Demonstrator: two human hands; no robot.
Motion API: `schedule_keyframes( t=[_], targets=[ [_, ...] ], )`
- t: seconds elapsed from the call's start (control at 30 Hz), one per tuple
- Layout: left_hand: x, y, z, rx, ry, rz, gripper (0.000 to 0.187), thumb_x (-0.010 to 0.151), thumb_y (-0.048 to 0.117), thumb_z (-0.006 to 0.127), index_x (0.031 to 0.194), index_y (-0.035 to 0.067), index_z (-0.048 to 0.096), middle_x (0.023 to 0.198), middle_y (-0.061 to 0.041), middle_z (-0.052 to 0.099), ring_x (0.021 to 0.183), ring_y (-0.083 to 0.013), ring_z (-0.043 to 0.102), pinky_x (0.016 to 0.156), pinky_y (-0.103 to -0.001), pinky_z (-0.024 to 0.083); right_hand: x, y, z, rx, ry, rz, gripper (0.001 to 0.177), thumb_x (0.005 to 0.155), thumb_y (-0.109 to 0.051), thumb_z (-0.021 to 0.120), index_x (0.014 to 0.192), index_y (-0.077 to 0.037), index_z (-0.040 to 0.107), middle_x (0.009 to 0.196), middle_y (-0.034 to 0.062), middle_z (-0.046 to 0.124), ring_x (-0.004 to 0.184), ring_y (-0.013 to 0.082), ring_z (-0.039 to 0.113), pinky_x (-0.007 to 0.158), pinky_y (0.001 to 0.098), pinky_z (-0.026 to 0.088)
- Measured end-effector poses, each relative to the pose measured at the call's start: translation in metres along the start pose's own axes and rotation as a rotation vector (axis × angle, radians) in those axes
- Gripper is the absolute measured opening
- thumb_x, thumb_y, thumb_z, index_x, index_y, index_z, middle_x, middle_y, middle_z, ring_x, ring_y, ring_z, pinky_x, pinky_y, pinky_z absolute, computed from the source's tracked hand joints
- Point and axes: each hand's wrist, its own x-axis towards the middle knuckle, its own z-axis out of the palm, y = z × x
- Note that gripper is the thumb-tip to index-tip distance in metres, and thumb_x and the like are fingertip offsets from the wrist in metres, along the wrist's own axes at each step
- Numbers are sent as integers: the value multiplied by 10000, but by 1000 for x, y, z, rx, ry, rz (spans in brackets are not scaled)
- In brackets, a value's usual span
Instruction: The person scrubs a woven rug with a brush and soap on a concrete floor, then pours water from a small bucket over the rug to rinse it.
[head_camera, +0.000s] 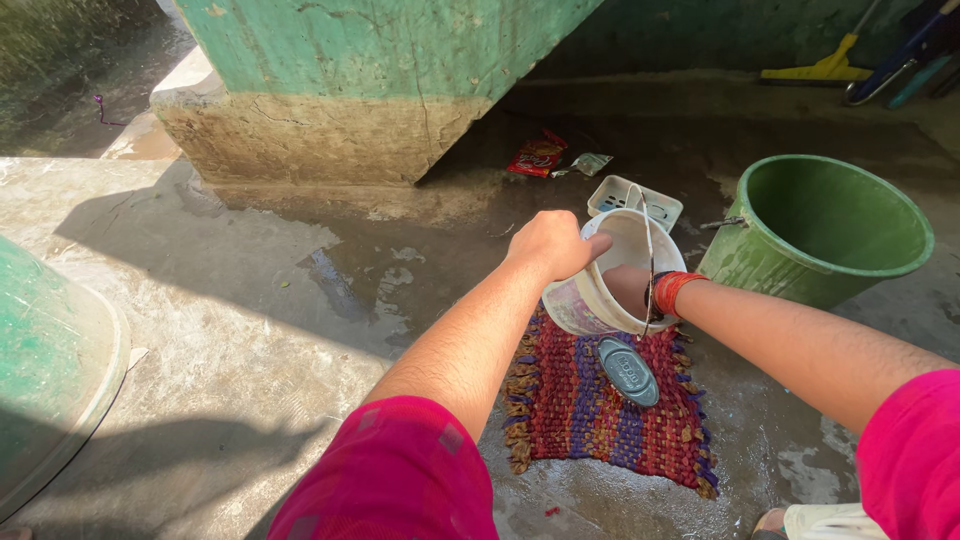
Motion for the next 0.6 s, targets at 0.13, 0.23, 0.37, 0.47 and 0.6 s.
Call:
schedule_keyframes(
  t=[0.13, 0.23, 0.37, 0.47, 0.6],
  targets=[
    [8, -14, -7, 74, 12, -66, 562, 834, 583, 665, 1080, 89, 774, 1128, -121, 754, 1062, -269, 718, 893, -401, 571, -11, -12, -44, 632, -130, 6, 275, 911, -162, 683, 1140, -32, 762, 994, 93, 809, 881, 168, 747, 848, 324, 599],
    [16, -25, -14, 133, 24, -153, 538, 847, 579, 654, 1079, 109, 772, 1107, -91, 762, 1051, -247, 721, 879, -384, 575, -14, -9, -69, 1115, -202, 59, 304, 957, -159, 648, 1206, 5, 708, 1091, 71, 791, 963, 119, 745, 929, 294, 606],
    [27, -44, -23, 208, 72, -220, 476, 854, 543, 658, 1056, 130, 782, 1054, -63, 773, 1019, -212, 736, 852, -359, 582, -22, -1, -91, 1070, -200, 85, 329, 988, -152, 604, 1259, 10, 696, 1151, 92, 771, 1023, 128, 727, 943, 292, 599],
    [35, -56, -31, 268, 104, -280, 480, 844, 560, 676, 1067, 146, 773, 1046, -53, 758, 1016, -198, 730, 835, -348, 578, -29, 0, -94, 1064, -246, 119, 336, 986, -125, 586, 1269, 18, 698, 1163, 107, 779, 1033, 148, 732, 940, 295, 606],
    [37, -70, -40, 269, 126, -324, 467, 858, 552, 678, 1080, 154, 780, 1039, -48, 759, 1001, -196, 731, 812, -338, 579, -36, -6, -94, 989, -343, 114, 344, 987, -109, 571, 1292, -2, 691, 1186, 116, 780, 1077, 151, 738, 956, 284, 604]
  ],
)
